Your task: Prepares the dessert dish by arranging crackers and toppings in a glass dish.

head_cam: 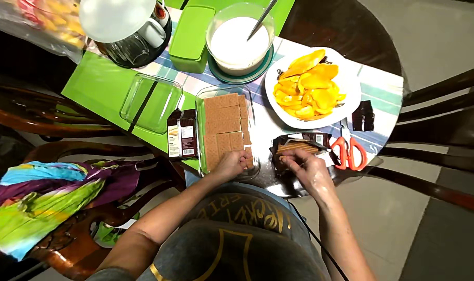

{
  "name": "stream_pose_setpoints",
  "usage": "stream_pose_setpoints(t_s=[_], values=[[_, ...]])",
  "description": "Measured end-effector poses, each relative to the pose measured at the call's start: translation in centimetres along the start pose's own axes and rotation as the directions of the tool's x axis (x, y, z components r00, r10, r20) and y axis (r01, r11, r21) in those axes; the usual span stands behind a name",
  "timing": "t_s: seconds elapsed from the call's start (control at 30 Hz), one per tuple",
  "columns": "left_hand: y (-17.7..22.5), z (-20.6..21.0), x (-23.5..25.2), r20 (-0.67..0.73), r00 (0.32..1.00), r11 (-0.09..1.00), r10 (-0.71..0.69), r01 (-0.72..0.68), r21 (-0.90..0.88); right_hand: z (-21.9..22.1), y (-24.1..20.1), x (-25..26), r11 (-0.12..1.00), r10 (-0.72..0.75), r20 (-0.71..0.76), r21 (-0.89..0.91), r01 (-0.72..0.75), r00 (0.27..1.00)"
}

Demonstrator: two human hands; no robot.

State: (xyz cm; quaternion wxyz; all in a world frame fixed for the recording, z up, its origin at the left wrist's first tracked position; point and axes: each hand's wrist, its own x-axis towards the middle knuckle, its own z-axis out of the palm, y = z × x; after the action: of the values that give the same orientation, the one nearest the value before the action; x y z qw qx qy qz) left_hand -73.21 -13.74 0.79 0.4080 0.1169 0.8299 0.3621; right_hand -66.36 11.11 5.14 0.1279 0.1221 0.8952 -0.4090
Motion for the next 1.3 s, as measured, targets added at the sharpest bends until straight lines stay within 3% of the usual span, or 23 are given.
stream_pose_setpoints(t_s=[0.1, 0.47, 0.67, 0.8, 1.0, 1.17, 1.3], values=[[-0.1, 0.1, 0.1, 0.013, 1.000, 0.996, 0.008, -0.009, 0.093, 1.8, -1.0, 0.5, 0.999, -0.039, 0.095, 0.025, 0.037, 0.995], [-1.1, 0.2, -0.2, -0.108, 0.989, 0.982, 0.100, -0.081, 0.171, 4.5, -3.9, 2.0, 0.936, -0.081, 0.212, -0.320, 0.148, 0.974], [-0.5, 0.2, -0.3, -0.168, 0.972, 0.930, 0.163, -0.095, 0.355, 4.7, -3.9, 2.2, 0.929, -0.108, 0.168, -0.334, 0.159, 0.980], [-0.7, 0.2, -0.3, -0.168, 0.966, 0.916, 0.196, -0.119, 0.382, 4.7, -3.8, 2.5, 0.936, -0.083, 0.129, -0.330, 0.122, 0.988], [-1.1, 0.2, 0.6, -0.179, 0.912, 0.811, 0.370, -0.223, 0.540, 4.9, -3.9, 3.0, 0.943, -0.070, 0.127, -0.314, 0.107, 0.989], [-1.7, -0.2, 1.0, -0.244, 0.891, 0.834, 0.383, -0.221, 0.505, 4.3, -4.1, 3.4, 0.963, -0.102, 0.116, -0.237, 0.127, 0.988], [-1.9, -0.9, 2.2, -0.324, 0.884, 0.853, 0.337, -0.140, 0.504, 4.0, -5.0, 4.6, 0.972, -0.103, 0.093, -0.202, 0.120, 0.990]])
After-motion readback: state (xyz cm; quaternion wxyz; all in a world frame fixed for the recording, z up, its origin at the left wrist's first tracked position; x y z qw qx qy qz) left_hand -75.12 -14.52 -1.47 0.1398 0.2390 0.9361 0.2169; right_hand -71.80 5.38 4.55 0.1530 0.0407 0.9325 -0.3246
